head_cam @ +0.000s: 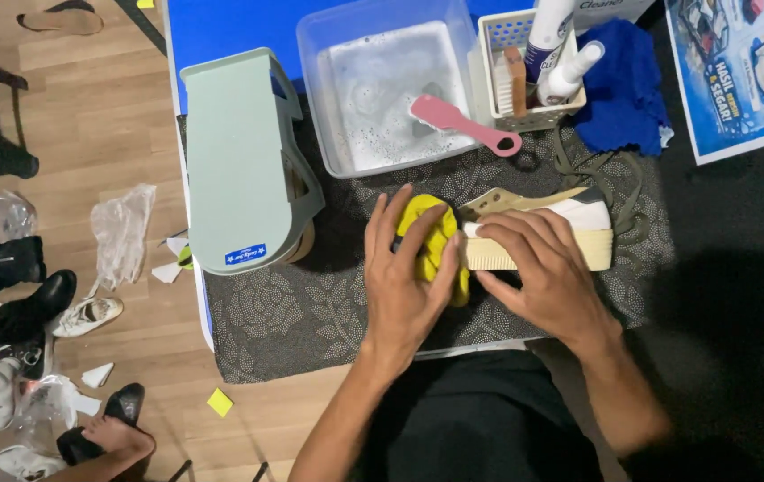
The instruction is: Scrubbing the white rubber soles of a sneaker with a small brush and soapy water, then wiping it clean with a cloth.
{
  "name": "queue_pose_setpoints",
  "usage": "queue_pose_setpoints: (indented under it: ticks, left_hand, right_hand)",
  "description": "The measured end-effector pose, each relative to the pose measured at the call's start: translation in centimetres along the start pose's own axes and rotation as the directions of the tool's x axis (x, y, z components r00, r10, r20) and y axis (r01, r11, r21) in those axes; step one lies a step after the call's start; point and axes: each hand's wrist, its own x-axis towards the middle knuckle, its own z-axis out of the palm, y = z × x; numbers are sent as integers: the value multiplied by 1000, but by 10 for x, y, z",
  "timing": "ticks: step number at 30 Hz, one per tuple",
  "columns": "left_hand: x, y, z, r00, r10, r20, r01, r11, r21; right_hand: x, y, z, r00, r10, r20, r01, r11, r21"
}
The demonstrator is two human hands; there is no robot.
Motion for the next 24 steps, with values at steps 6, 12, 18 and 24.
queue_pose_setpoints:
  ticks: [6, 12, 18, 24]
  left_hand:
    - [-1, -12, -5, 997, -79, -6, 76, 975, -208]
    - [-4, -26, -17, 958, -287, -20, 271, 921, -279]
    - [-10, -33, -28, 943, -325, -74, 304, 929, -212]
    - [-43, -31, -8, 968, 216, -125, -224, 973, -53]
  right_hand:
    - [3, -9, -3, 997, -14, -73, 15, 1000, 7]
    - [-5, -12, -1, 995, 7, -101, -5, 1000, 13]
    - [-6, -10, 1, 994, 14, -107, -9, 999, 43]
    - [-3, -8, -1, 996, 0, -92, 4, 999, 42]
